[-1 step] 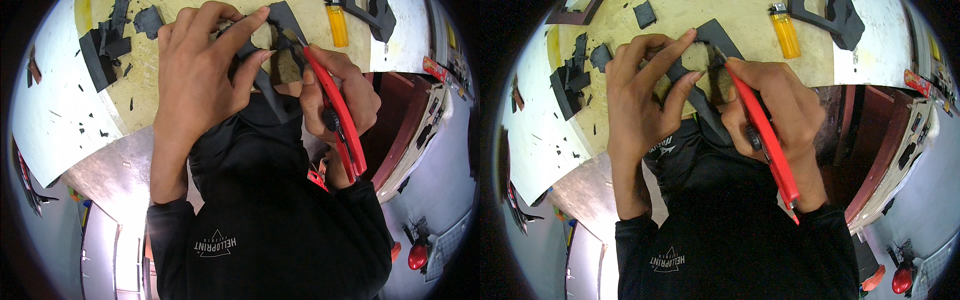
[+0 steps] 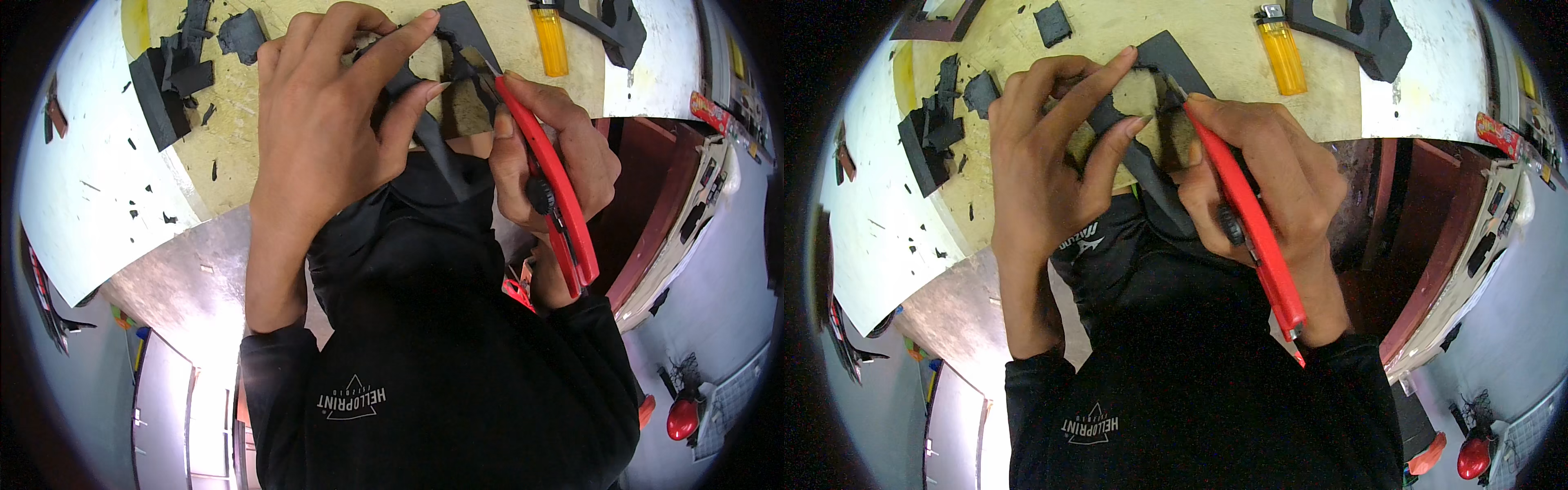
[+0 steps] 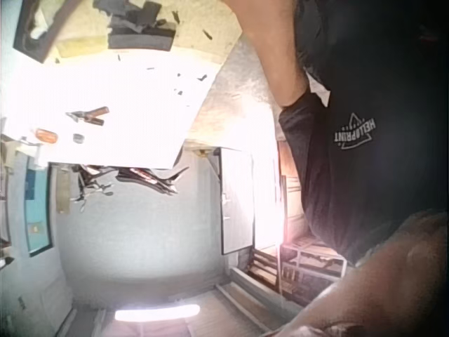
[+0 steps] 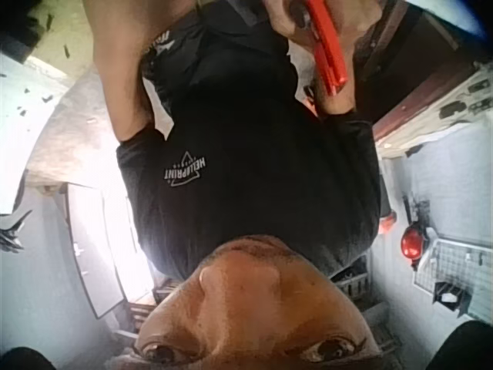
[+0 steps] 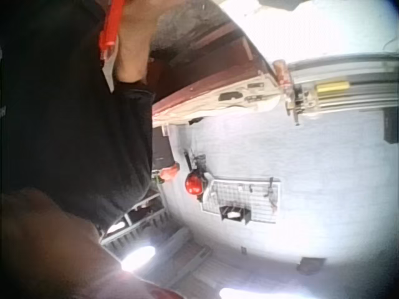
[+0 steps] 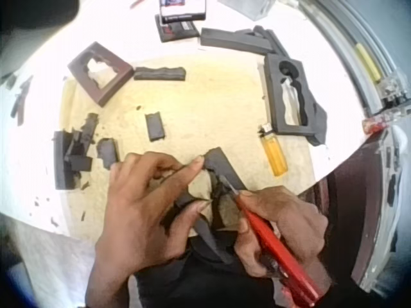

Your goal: The person uses a red utility knife to cut and trim a black foam frame on a white workbench. They repeatedly cut along the inner and outer edges, remove small foam pieces, and rotate the frame to access different sides.

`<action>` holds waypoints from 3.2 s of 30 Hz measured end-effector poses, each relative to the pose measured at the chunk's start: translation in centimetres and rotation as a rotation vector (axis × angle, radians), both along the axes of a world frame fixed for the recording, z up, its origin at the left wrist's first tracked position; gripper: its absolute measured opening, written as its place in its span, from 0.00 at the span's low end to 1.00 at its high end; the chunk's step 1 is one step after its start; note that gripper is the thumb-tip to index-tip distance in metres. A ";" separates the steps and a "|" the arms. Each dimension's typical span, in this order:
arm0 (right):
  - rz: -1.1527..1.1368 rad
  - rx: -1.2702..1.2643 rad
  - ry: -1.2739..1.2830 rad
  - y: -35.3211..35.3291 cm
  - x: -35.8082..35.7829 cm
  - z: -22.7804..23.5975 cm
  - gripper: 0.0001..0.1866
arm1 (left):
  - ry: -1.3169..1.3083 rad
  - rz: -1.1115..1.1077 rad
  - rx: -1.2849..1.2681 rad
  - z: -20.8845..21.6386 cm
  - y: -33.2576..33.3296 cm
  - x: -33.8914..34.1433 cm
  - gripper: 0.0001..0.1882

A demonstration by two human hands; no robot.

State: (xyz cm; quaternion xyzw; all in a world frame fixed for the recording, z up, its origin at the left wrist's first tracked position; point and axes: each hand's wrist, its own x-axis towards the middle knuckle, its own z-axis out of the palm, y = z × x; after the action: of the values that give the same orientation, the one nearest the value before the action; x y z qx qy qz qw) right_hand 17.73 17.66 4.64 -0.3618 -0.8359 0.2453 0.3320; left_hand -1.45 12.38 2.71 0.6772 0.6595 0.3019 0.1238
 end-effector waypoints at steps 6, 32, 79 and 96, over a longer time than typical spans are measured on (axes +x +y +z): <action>-0.011 -0.051 0.085 0.5 0.6 -0.7 0.13 | -0.008 -0.006 -0.017 -0.2 0.0 -0.1 0.28; 0.135 -0.096 0.237 -0.6 0.0 -0.6 0.14 | -0.136 0.046 0.072 -1.4 -1.8 -0.3 0.36; -0.099 -0.386 0.356 -0.2 -2.1 -1.4 0.20 | -0.134 0.068 0.118 -1.5 0.7 -2.4 0.19; -0.216 -0.376 0.507 0.4 1.5 -2.3 0.23 | -0.284 0.115 0.106 -1.5 0.8 -2.4 0.30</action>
State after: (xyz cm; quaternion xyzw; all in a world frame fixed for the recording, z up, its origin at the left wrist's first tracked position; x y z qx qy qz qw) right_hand 19.26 18.10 2.30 -0.4308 -0.6236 0.4410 0.4807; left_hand -3.82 13.14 1.22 0.5945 0.6560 0.4358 0.1624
